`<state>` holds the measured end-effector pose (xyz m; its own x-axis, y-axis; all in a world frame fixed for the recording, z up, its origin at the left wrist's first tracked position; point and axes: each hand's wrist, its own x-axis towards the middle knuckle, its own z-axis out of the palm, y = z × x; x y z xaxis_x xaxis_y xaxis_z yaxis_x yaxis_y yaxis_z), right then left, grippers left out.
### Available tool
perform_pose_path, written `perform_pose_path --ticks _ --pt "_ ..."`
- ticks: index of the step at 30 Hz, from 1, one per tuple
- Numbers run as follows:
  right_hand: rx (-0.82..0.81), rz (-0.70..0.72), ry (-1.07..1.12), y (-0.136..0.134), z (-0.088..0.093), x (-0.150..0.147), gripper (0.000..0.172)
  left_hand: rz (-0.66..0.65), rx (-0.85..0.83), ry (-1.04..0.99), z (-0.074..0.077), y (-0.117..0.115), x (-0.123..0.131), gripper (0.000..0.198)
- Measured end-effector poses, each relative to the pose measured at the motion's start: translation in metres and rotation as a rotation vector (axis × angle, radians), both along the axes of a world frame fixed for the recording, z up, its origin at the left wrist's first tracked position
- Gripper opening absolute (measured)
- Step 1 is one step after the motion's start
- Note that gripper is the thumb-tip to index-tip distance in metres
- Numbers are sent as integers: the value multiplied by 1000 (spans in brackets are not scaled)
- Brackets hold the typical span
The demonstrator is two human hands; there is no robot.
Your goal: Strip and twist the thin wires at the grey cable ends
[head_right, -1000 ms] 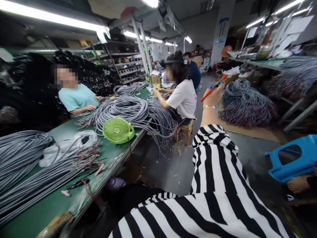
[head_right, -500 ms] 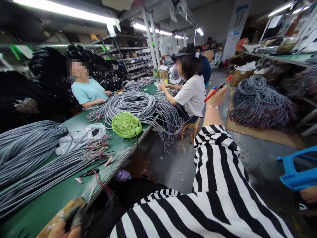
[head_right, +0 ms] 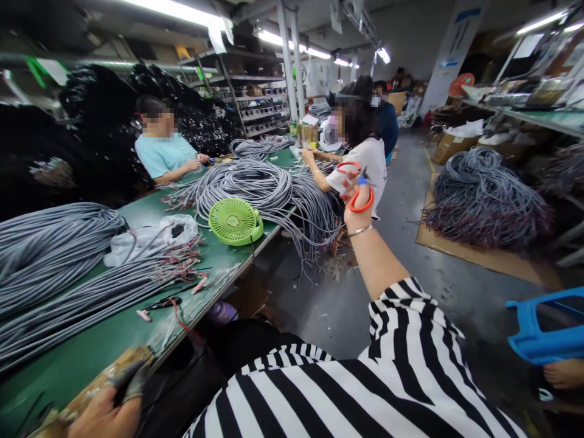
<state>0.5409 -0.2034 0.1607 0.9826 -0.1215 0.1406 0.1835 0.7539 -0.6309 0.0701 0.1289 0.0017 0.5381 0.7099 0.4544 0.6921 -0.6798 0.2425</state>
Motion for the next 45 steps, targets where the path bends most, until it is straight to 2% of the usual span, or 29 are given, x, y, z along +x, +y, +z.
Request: perform_pose_path --ticks 2,3,5,8,12,16,19,22,25,28,32,39,45 --pt "12 136 23 17 -14 -25 29 -7 24 -15 -2 0 0 17" --pt "74 247 45 22 -20 -38 29 -15 33 -14 -3 1 -1 17" --pt "159 465 90 30 -30 -63 28 -32 53 -3 -5 2 -2 16" --pt "196 686 121 36 -40 -94 27 -54 86 -9 -9 5 -5 18" --pt "183 870 144 50 -53 -120 25 -66 95 -59 -12 6 -2 27" --pt "193 1039 221 79 -68 -141 28 -83 68 -157 -7 -1 3 29" --pt "203 1137 326 105 -75 -159 31 -86 110 -311 3 -19 6 25" --pt "184 1222 417 127 -77 -175 32 -248 140 -397 15 -48 7 22" --pt "146 1259 481 144 -76 -187 29 -386 18 -381 22 -75 11 22" --pt "128 1263 520 156 -76 -194 27 -475 -43 -310 22 -89 13 19" --pt "125 1199 550 162 -81 -194 24 -477 -83 -284 18 -86 11 17" --pt "87 1089 623 152 -89 -187 28 -491 -151 -297 10 -79 15 17" --pt "91 1055 675 150 -91 -184 30 -514 -120 -287 16 -80 24 16"
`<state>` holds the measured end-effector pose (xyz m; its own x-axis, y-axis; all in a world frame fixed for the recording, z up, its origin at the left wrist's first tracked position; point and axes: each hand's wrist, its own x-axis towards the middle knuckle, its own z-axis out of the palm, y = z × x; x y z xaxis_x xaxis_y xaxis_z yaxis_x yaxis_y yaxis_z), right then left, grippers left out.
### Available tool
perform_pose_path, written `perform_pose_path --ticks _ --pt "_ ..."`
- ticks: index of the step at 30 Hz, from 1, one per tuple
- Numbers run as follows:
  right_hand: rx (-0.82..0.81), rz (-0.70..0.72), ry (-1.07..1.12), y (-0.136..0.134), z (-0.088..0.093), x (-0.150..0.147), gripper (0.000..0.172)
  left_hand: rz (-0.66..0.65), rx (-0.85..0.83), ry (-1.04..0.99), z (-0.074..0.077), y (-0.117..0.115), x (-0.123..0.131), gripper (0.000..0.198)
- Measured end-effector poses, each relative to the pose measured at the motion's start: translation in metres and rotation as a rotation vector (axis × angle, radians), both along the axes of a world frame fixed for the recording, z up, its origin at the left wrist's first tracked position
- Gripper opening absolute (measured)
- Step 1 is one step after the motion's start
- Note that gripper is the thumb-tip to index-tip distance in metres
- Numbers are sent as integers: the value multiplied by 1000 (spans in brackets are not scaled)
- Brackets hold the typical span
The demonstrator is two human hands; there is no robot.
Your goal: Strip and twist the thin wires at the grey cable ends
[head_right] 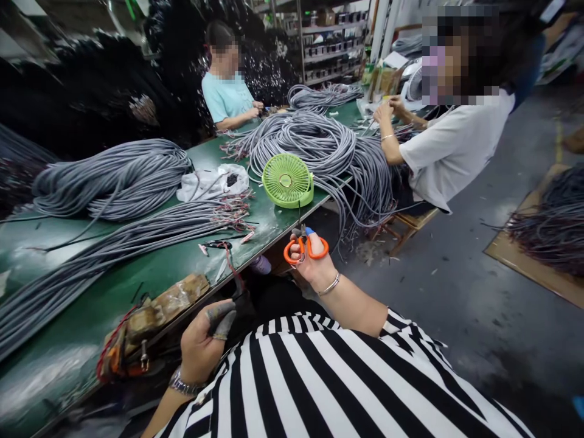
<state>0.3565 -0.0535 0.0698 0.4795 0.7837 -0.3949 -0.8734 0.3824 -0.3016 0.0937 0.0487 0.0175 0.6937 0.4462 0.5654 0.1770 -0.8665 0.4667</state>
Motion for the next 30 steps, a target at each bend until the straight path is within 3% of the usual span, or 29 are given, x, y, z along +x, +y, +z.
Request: perform_pose_path --ticks 4,10,12,16,23,30 --pt "-38 -42 42 -1 -6 4 28 -75 12 27 14 -1 13 17" --pt "-80 -73 -16 -4 -20 -4 26 -368 106 201 37 -17 61 34" --pt "-58 -71 -25 -4 -23 -9 23 -374 149 306 39 -23 80 37" --pt "-35 -53 -15 -5 -24 -16 26 -251 176 545 33 -30 103 40" --pt "-101 -44 8 -2 -23 -15 31 -327 244 571 27 -25 88 43" --pt "-92 -3 -18 9 -31 -22 30 -299 251 615 22 -25 75 59"
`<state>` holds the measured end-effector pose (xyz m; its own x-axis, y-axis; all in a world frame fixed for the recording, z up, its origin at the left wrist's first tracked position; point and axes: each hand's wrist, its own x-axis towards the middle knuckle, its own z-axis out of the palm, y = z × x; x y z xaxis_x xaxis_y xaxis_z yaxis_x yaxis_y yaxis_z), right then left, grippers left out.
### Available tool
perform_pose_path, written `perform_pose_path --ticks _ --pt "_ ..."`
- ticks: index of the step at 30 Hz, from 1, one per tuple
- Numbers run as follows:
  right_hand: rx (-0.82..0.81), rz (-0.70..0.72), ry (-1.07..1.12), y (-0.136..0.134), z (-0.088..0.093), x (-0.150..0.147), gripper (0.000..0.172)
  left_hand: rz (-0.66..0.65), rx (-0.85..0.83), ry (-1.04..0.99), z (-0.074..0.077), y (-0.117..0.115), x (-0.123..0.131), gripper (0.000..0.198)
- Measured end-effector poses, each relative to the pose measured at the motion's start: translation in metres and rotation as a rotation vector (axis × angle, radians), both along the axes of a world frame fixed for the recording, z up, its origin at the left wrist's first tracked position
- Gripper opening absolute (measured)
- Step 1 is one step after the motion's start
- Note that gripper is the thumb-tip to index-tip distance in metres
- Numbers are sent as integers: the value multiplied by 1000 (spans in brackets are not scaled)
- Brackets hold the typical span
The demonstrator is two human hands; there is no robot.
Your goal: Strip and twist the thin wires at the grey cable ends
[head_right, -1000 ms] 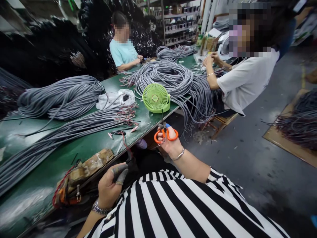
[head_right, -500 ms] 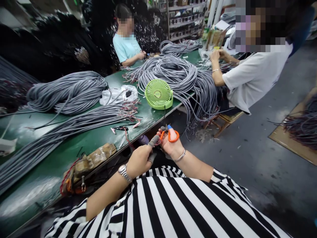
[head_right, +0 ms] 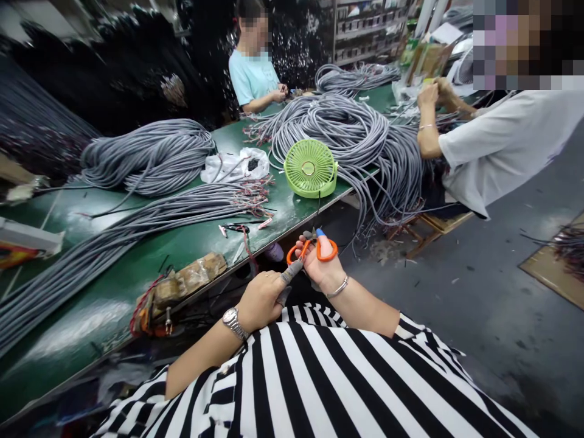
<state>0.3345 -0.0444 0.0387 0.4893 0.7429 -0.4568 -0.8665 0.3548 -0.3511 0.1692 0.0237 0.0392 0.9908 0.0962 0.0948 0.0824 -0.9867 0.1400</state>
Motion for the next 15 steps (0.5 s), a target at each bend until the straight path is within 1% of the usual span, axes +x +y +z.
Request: perform_pose_path --ticks 3,5,8,10,15 --pt "11 12 20 1 1 0 32 12 32 33 0 0 1 61" --pt "34 15 46 0 5 4 33 1 39 44 0 0 0 59" --pt "79 -12 60 -6 12 16 35 -11 9 9 -4 1 -3 55" --pt "102 -41 53 -11 15 25 37 -18 -24 -31 -7 2 -4 56" --pt "140 -94 44 -21 11 38 39 -23 -84 -55 -11 3 -7 57"
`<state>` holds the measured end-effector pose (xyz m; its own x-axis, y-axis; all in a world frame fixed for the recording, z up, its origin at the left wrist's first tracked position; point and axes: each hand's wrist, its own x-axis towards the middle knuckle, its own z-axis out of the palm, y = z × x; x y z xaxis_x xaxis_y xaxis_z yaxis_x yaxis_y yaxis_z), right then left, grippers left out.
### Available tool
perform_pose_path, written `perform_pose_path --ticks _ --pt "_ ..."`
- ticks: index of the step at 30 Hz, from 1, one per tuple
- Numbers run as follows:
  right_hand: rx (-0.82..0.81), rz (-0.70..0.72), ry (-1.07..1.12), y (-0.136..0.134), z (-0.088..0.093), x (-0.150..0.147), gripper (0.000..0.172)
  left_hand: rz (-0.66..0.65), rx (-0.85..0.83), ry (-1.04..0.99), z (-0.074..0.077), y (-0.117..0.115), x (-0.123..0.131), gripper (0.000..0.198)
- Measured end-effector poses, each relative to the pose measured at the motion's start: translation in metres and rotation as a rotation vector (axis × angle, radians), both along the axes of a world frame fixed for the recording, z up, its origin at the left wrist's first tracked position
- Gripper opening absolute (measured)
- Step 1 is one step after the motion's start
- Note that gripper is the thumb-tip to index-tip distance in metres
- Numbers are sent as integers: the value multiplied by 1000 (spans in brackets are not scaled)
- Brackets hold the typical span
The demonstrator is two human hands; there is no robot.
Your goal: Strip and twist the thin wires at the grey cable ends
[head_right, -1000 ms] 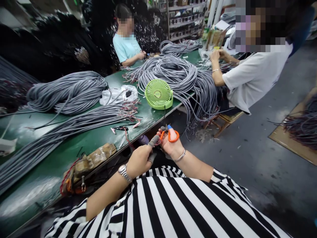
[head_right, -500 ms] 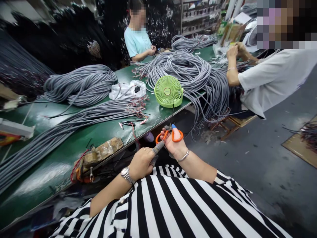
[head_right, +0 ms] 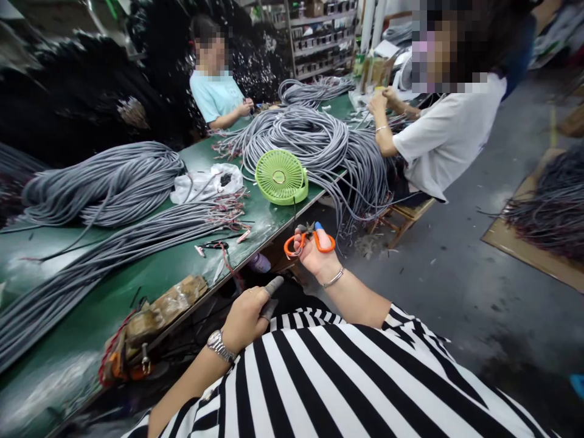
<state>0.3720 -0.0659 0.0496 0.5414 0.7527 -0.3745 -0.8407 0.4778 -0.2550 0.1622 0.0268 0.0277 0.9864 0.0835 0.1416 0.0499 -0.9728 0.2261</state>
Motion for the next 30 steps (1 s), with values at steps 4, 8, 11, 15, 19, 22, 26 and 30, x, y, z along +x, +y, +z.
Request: perform_pose_path --ticks 4,8,11,15,19,22,26,30 --pt "166 24 17 -7 -3 10 47 -6 -23 -26 0 -1 0 58" --pt "380 -63 7 -16 -5 36 58 -22 -33 -35 -1 -1 2 57" --pt "444 -218 -26 -28 -7 67 57 -34 -39 -48 -4 0 4 52" --pt "372 -457 -30 -49 -11 103 62 -59 -32 -91 -8 2 11 39" --pt "319 -609 -16 -73 -14 123 61 -92 -38 -108 -11 2 17 35" --pt "316 -661 -15 -88 -18 128 61 -99 -40 -117 -12 1 21 32" --pt "298 -680 -12 -96 -24 129 60 -80 -68 -186 -13 2 21 28" --pt "288 -661 -11 -90 -30 127 61 -74 -118 -275 -11 1 19 22"
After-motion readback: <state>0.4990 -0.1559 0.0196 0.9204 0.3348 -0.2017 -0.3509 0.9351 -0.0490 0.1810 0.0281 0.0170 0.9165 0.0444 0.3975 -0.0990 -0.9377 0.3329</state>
